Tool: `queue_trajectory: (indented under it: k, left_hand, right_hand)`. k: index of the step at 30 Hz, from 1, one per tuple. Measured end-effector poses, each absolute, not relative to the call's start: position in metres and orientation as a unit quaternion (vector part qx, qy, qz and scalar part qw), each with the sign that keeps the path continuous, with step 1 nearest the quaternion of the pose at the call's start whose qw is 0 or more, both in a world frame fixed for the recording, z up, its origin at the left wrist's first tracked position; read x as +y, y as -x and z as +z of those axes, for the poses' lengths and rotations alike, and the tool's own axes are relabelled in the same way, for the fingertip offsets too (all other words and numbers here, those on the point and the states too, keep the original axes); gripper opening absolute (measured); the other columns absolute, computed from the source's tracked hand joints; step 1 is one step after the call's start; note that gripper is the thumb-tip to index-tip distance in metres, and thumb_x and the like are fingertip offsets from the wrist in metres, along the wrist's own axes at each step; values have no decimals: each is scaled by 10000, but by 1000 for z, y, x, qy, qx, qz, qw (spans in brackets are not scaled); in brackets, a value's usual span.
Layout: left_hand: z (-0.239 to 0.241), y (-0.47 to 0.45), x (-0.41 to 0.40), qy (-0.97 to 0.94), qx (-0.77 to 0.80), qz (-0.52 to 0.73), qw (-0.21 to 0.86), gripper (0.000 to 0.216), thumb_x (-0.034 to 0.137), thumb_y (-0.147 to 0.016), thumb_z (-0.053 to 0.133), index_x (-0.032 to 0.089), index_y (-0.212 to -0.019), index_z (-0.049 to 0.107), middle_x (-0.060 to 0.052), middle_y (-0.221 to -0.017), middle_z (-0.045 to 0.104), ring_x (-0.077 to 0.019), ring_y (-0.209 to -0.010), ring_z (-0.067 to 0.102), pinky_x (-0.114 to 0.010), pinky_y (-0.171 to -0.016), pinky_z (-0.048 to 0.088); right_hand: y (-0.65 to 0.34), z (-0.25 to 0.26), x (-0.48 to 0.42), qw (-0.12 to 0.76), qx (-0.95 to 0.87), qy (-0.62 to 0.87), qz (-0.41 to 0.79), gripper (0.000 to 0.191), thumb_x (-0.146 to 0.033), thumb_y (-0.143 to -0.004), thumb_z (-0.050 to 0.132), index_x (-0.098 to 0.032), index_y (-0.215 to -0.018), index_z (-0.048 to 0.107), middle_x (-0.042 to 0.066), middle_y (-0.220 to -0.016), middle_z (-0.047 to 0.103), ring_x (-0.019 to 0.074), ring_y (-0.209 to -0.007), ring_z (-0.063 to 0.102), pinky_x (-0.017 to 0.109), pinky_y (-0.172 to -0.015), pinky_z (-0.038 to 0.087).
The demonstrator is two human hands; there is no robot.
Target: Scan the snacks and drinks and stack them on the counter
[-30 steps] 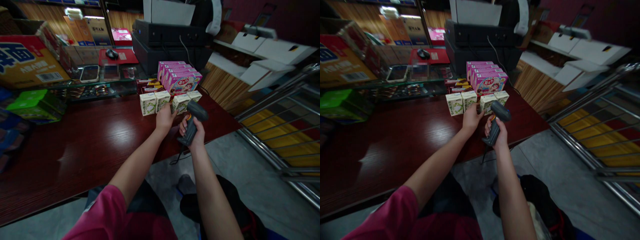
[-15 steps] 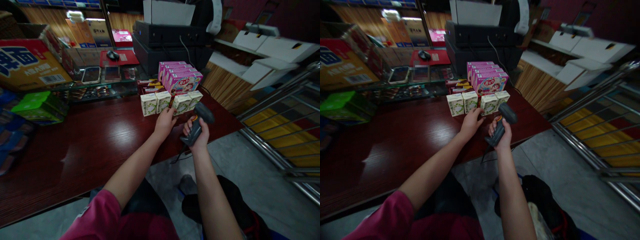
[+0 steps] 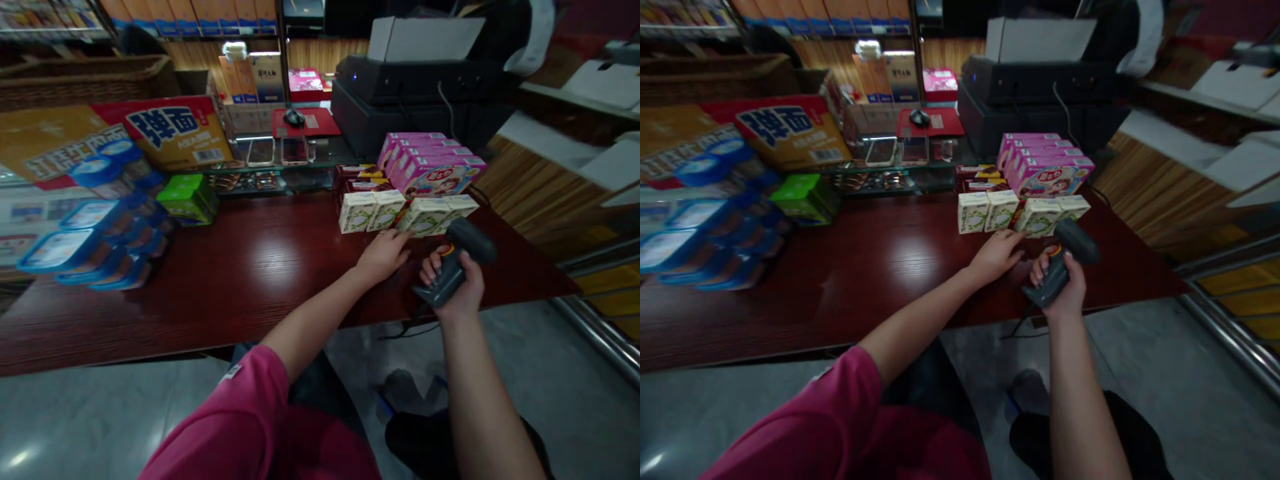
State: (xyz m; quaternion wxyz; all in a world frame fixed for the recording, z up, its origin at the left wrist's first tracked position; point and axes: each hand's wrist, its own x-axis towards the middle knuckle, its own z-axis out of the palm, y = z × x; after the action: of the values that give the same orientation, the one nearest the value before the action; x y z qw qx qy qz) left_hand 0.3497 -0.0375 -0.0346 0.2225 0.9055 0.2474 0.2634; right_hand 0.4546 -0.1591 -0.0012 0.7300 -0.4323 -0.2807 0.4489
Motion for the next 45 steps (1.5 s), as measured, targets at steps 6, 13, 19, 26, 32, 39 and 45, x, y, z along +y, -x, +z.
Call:
queue_trajectory:
  k: [6,13,19,26,32,39,45]
  left_hand:
    - [-27,-242,-33,-929,208,261,159,265,201,-1014,492,195,-1195,686,-88,-1206,694,-218,-1172,632,-339,-1035,510]
    - [-15,-65,4,-815,411,406,52,358,229,-941,604,261,-1298,617,-107,-1399,582,-297,-1390,485,-506,-1204,373]
    - [-27,12,44,-572,594,565,-20,915,224,-760,798,206,-1539,320,-206,-1642,238,-395,-1563,209,-600,-1308,151]
    - [-41,24,87,-517,620,588,53,970,190,-761,777,244,-1545,208,-210,-1657,171,-420,-1594,106,-675,-1288,98]
    - [-36,28,95,-509,650,563,32,767,261,-760,835,227,-1396,409,-202,-1493,427,-421,-1475,344,-625,-1248,274]
    - [-26,18,75,-575,603,548,73,848,377,-757,867,241,-1427,365,-153,-1558,406,-354,-1481,348,-532,-1262,278]
    - [-42,-16,61,-608,554,545,162,899,566,-760,852,287,-1473,381,-131,-1493,455,-301,-1388,501,-441,-1172,423]
  right_hand:
    - [-441,5,-162,669,-301,469,491,208,-475,-818,703,-269,-823,677,23,-729,382,152,-542,337,310,-408,209]
    - [-402,1,-147,596,-362,455,554,284,-541,-780,721,-267,-835,671,12,-714,411,134,-500,332,266,-353,238]
    - [-328,3,-101,553,-346,375,659,308,-515,-778,721,-224,-860,660,-8,-708,437,106,-490,321,216,-333,235]
    - [-262,-3,-50,419,-356,338,764,361,-522,-792,726,-185,-892,641,-8,-702,486,102,-500,379,195,-342,292]
    - [-254,-7,-37,368,-365,335,787,396,-525,-797,742,-161,-929,661,7,-714,533,106,-520,425,193,-354,341]
    - [-258,-6,-40,412,-345,316,782,403,-518,-781,770,-149,-913,678,-4,-701,524,94,-509,423,179,-333,347]
    - [-251,-6,-49,400,-368,338,768,432,-540,-771,786,-153,-925,672,1,-704,580,95,-466,473,195,-317,390]
